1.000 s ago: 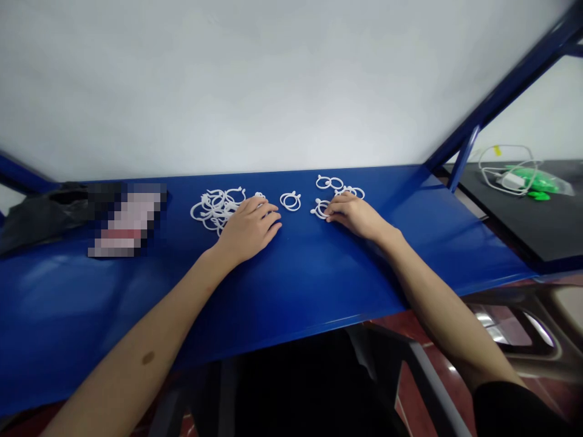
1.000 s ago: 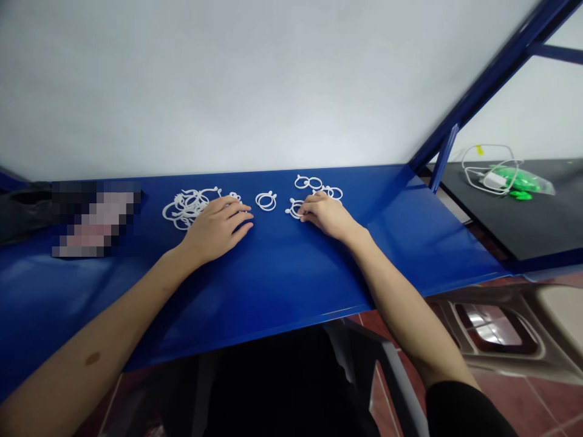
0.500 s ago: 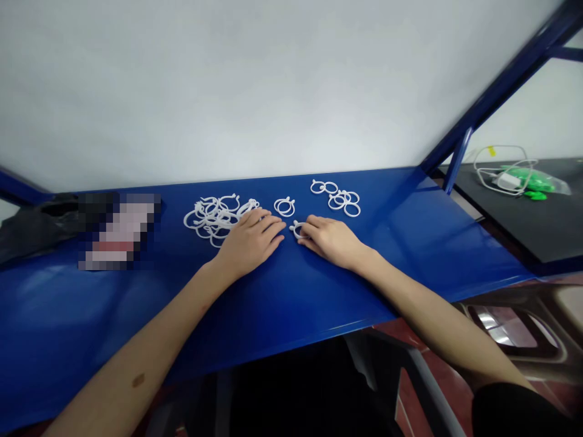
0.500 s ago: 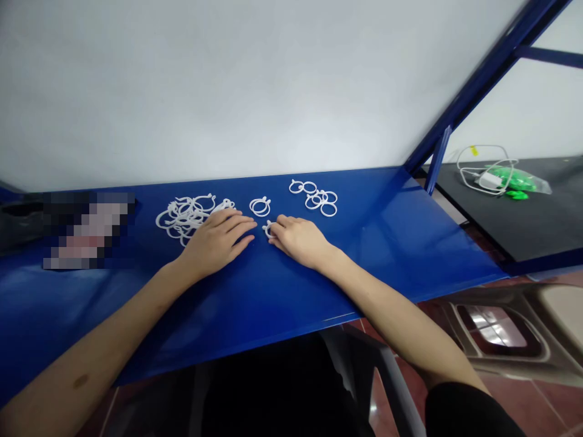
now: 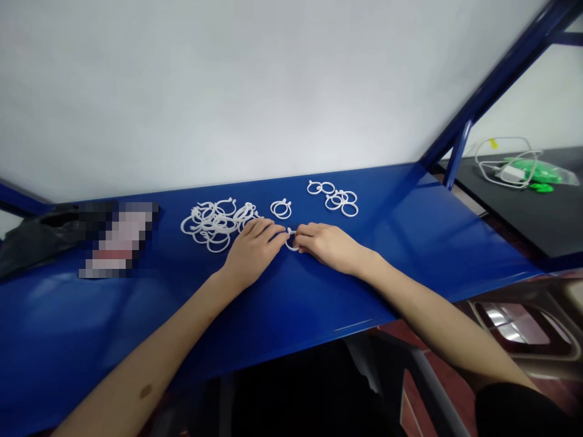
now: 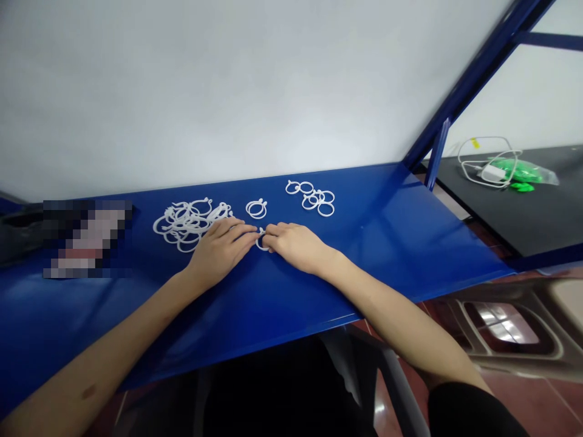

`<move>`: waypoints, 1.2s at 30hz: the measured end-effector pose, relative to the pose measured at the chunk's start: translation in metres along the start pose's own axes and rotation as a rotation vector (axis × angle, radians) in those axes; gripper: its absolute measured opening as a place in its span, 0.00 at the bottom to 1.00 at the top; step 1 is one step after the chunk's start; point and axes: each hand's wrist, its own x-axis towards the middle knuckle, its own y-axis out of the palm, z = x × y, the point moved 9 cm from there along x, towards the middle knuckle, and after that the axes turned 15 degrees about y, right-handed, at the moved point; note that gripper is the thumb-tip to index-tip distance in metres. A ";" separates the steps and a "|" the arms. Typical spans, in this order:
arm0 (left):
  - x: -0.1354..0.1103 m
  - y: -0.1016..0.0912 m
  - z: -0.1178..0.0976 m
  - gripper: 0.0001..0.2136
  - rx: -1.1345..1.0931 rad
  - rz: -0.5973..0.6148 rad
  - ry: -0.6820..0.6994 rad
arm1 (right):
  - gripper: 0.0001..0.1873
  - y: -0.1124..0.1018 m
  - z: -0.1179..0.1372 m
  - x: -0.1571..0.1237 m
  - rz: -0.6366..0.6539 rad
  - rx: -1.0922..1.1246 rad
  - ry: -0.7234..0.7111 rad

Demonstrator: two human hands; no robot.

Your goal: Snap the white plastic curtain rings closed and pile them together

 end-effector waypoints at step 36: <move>0.009 -0.006 -0.005 0.10 -0.210 -0.032 -0.091 | 0.14 -0.011 -0.004 0.004 -0.233 -0.035 0.165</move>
